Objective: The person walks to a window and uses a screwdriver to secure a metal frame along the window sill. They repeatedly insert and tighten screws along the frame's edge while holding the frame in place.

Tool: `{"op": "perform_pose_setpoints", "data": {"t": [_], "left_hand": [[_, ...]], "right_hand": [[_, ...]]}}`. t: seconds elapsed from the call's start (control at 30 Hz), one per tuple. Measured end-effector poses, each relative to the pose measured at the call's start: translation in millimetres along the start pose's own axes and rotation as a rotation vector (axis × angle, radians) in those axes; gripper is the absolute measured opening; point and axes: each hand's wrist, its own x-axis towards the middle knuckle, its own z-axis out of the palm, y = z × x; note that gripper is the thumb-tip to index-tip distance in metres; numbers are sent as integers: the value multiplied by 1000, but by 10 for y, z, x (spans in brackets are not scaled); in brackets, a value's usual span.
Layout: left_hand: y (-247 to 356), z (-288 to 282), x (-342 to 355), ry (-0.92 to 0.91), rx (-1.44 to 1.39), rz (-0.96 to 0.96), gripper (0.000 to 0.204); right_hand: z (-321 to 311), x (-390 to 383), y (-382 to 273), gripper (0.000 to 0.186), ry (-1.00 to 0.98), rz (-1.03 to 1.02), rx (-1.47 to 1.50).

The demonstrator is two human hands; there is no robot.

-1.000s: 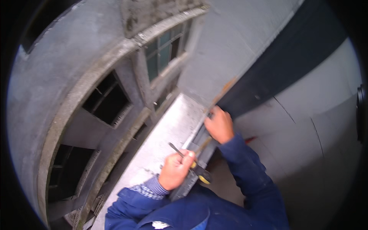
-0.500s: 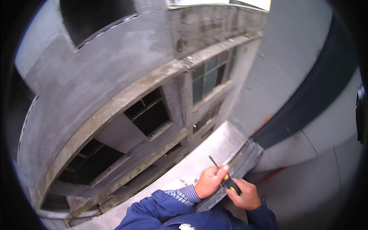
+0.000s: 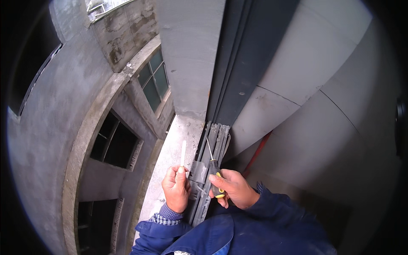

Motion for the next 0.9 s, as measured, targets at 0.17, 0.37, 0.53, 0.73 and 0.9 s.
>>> {"op": "perform_pose_setpoints", "data": {"t": [0.17,0.37,0.53,0.73,0.9], "left_hand": [[-14,-56,13,14,-10,40,20],[-47,-68,34,38,18,79,20],[-79,-91,53,46,46,109,21],[-22,-52,37,45,17,100,20],[-85,-86,68,48,28,141,20]], "right_hand": [[111,127,18,40,-78,36,89],[290,202,17,46,-68,67,215],[323,204,37,45,-94,51,242],[403,155,43,45,-115,49,285],[383,221,85,45,-123,70,291]]}}
